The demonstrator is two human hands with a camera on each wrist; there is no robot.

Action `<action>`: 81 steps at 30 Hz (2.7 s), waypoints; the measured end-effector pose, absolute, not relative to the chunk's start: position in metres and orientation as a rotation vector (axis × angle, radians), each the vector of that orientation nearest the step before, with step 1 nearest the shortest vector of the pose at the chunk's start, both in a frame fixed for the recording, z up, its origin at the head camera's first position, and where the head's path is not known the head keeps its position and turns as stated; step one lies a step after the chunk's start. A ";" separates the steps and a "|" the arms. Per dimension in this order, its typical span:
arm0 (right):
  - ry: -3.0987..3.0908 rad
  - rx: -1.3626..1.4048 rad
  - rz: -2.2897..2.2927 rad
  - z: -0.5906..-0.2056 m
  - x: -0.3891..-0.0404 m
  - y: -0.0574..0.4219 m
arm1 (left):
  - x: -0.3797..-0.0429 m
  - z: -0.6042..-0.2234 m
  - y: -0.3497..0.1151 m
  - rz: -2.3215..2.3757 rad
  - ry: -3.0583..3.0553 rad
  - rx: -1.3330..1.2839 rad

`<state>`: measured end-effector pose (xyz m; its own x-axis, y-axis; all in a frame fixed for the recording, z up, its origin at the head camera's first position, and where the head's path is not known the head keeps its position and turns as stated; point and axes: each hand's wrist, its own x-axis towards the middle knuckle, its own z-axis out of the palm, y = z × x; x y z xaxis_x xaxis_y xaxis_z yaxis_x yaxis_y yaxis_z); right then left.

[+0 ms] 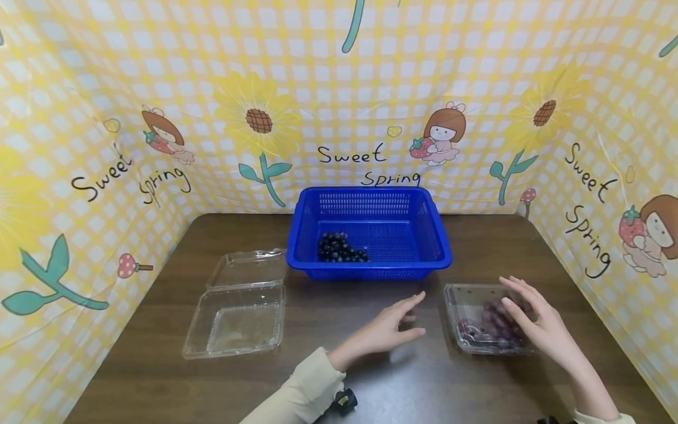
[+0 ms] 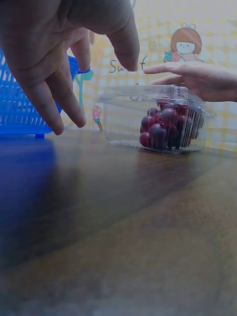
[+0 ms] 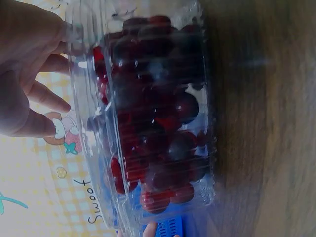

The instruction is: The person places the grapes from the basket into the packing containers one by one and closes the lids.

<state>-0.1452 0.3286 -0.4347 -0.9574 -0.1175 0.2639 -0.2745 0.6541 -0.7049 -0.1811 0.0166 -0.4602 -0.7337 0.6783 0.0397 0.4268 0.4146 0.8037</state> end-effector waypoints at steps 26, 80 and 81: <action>-2.746 0.585 1.009 -0.422 -0.170 0.289 | -0.182 -0.454 -0.010 1.190 2.462 0.935; -2.712 0.840 1.037 -0.407 -0.195 0.234 | -0.171 -0.427 -0.082 1.228 2.597 0.818; -2.714 0.837 1.026 -0.407 -0.195 0.233 | -0.171 -0.426 -0.083 1.227 2.600 0.805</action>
